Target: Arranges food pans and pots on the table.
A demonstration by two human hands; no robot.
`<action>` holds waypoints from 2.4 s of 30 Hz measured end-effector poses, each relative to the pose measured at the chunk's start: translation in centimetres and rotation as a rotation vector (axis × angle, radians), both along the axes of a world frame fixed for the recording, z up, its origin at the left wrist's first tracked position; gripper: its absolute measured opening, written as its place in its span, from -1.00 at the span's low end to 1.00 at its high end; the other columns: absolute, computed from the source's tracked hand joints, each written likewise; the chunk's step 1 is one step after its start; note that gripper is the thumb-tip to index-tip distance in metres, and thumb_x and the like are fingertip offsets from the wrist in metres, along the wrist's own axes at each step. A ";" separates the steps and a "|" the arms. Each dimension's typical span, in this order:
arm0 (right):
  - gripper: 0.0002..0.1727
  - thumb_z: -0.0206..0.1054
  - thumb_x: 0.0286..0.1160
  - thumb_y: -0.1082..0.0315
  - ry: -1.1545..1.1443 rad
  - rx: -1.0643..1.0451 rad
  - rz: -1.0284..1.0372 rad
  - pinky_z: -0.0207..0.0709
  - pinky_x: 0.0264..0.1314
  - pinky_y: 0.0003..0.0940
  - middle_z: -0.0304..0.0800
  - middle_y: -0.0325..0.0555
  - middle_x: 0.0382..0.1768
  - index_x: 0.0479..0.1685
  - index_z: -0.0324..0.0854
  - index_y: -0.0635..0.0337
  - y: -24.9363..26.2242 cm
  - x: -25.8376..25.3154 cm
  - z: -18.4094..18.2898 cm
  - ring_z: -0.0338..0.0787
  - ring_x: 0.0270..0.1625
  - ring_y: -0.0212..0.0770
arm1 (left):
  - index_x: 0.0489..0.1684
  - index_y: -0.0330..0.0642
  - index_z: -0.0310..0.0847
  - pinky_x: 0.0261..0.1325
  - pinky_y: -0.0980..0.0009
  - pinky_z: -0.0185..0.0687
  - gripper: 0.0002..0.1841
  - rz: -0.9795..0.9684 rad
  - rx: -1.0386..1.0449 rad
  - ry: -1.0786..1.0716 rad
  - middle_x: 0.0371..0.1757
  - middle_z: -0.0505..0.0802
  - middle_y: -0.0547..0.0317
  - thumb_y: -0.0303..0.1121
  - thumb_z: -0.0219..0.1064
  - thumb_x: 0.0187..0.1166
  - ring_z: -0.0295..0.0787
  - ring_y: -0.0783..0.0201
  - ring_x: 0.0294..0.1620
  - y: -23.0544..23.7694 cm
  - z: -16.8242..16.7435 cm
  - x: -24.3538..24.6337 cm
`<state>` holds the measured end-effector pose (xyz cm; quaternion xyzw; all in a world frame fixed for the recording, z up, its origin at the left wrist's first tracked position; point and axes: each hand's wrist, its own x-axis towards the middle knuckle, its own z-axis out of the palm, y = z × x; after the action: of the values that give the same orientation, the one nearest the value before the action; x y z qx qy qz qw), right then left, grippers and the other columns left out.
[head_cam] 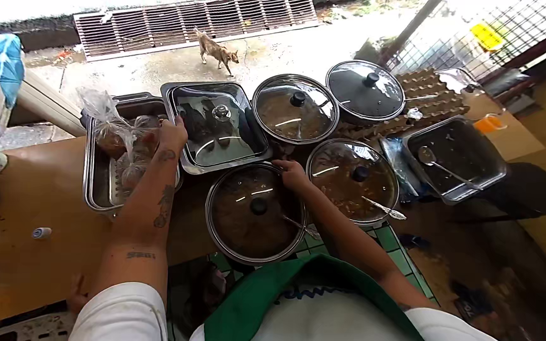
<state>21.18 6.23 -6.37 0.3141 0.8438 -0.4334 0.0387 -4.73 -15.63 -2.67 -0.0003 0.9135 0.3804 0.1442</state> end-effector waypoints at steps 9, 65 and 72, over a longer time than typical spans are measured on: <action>-0.41 0.07 0.63 0.57 -0.052 0.060 -0.004 0.40 0.53 0.23 0.56 0.25 0.48 0.53 0.66 -0.18 -0.3 0.3 -0.1 0.51 0.56 0.21 | -0.06 -0.60 0.65 0.32 -0.33 0.53 -0.60 -0.112 -0.437 0.066 0.20 0.74 -0.53 -0.28 0.14 0.74 0.69 -0.38 0.34 -0.2 1.3 1.5; -0.48 0.27 0.71 0.08 -0.067 0.302 -0.008 0.52 0.36 0.34 0.71 0.30 0.28 0.46 0.54 0.27 -2.7 -5.1 2.2 0.71 0.37 0.29 | 0.69 -0.45 0.24 0.56 -0.27 0.37 -0.33 0.107 -0.092 0.545 0.39 0.64 -0.59 -0.06 0.14 0.78 0.55 -0.45 0.48 -11.7 2.2 5.3; -0.34 0.37 0.65 0.14 0.099 0.391 -0.053 0.38 0.47 0.40 0.45 0.31 0.58 0.69 0.38 0.17 -3.8 -2.1 1.5 0.40 0.62 0.40 | 0.53 -0.34 0.48 0.40 -0.38 0.48 -0.07 -0.314 -0.174 0.347 0.36 0.70 -0.44 0.33 0.41 0.41 0.63 -0.39 0.42 4.3 0.4 1.6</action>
<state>19.09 2.45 -4.90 0.3159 0.9042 -0.2771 -0.0760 -3.13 -11.31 -2.24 0.1947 0.9427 0.2676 0.0422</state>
